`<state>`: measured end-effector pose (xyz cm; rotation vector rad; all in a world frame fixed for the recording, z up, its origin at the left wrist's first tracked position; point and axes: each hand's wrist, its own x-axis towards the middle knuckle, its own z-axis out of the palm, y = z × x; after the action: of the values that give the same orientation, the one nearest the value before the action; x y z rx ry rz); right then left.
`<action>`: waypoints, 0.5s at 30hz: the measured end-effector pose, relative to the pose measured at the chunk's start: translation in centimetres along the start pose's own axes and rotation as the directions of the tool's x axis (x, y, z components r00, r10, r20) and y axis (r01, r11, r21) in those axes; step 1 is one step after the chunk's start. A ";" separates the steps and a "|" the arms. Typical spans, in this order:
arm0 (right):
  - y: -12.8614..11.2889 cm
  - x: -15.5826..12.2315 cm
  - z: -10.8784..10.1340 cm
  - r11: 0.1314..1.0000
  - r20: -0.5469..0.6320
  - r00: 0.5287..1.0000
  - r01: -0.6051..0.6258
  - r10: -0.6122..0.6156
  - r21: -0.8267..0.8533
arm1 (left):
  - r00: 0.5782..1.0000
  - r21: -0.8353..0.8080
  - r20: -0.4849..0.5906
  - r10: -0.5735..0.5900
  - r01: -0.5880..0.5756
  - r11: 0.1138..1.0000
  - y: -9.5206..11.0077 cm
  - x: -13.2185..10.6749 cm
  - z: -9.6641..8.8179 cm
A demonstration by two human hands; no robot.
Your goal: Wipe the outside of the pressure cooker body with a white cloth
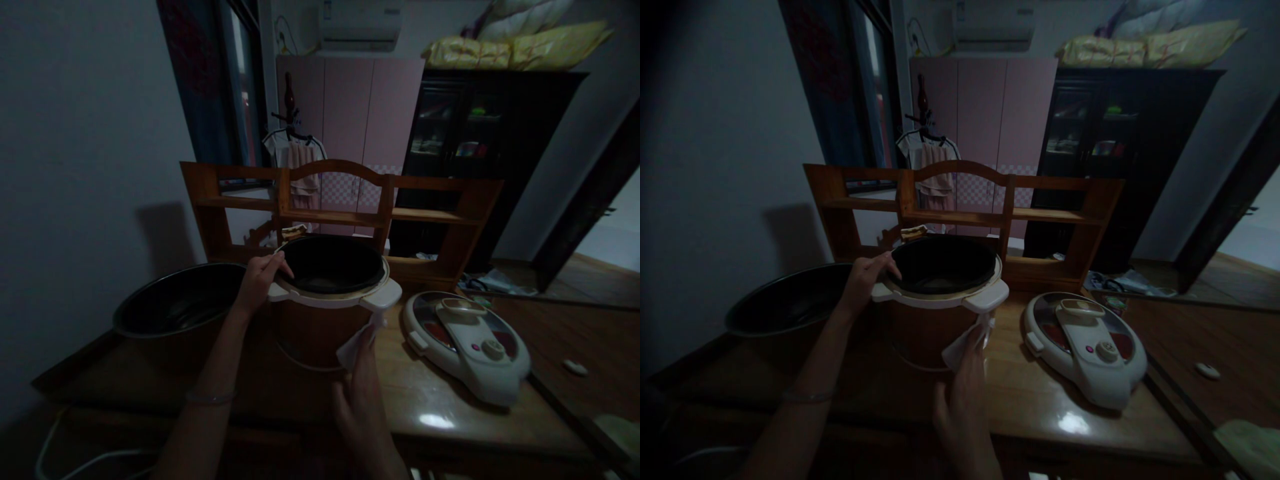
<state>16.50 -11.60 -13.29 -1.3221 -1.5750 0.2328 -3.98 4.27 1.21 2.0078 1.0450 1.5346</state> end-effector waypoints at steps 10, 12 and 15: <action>1.7 2.5 -1.3 0.974 -0.013 0.983 -0.180 0.183 0.141 | 1.000 0.018 -0.006 0.008 -0.008 1.000 0.2 0.0 0.0; 0.8 3.3 -1.9 0.988 -0.037 0.993 -0.110 0.115 0.112 | 1.000 0.021 -0.007 0.009 -0.009 1.000 0.2 0.0 0.0; -0.3 3.4 -2.1 1.000 -0.070 0.998 0.001 -0.001 0.006 | 1.000 0.026 -0.002 0.012 -0.012 1.000 0.3 0.0 0.0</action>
<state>18.39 -9.84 -10.25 -1.3110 -1.5151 0.1890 -3.92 4.08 1.42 2.0337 1.0601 1.5377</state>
